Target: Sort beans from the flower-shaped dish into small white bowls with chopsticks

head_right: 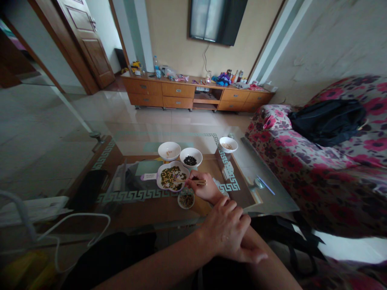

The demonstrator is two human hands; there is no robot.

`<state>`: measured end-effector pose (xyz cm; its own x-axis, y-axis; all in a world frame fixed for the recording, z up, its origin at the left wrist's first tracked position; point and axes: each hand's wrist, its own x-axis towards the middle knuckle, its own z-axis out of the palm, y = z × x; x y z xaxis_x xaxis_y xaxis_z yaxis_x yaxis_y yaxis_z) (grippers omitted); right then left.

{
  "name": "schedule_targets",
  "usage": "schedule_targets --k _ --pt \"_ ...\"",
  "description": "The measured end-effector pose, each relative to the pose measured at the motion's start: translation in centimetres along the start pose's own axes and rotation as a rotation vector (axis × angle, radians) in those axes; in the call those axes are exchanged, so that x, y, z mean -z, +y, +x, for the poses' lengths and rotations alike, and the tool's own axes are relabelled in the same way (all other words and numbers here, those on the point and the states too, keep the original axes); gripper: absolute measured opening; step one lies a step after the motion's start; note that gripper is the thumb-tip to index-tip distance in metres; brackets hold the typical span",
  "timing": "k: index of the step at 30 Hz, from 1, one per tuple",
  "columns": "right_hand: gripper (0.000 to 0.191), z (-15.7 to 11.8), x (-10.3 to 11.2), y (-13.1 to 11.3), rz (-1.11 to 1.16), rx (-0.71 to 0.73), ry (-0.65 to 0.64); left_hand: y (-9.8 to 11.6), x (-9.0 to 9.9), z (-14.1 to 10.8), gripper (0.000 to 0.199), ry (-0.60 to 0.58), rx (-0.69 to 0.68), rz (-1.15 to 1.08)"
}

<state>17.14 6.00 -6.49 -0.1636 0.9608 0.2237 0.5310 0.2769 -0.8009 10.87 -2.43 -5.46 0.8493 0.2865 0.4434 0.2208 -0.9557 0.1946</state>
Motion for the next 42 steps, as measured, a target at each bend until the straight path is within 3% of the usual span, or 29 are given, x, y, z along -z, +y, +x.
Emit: schedule_targets --k 26,29,33,35,39,42 --pt "0.037 -0.2 0.2 -0.4 0.03 0.021 0.007 0.0 -0.2 0.1 0.088 0.0 -0.009 0.001" --pt "0.038 -0.1 0.7 -0.6 0.062 0.035 0.137 0.0 -0.4 0.2 0.091 0.029 -0.021 0.003" --pt "0.037 0.3 1.7 -0.5 0.028 -0.006 0.462 0.0 -0.3 0.6 0.09 0.047 -0.062 -0.003" --pt "0.037 0.4 2.1 -0.4 0.013 -0.048 0.523 0.0 -0.3 0.7 0.09 0.051 -0.074 0.004" --pt "0.037 0.1 2.2 -0.5 0.014 -0.056 0.464 0.3 -0.6 0.5 0.092 0.092 -0.087 0.019" --pt "0.038 -0.5 2.0 -0.9 0.062 -0.026 0.288 0.6 -0.9 0.4 0.092 0.126 -0.11 0.024"
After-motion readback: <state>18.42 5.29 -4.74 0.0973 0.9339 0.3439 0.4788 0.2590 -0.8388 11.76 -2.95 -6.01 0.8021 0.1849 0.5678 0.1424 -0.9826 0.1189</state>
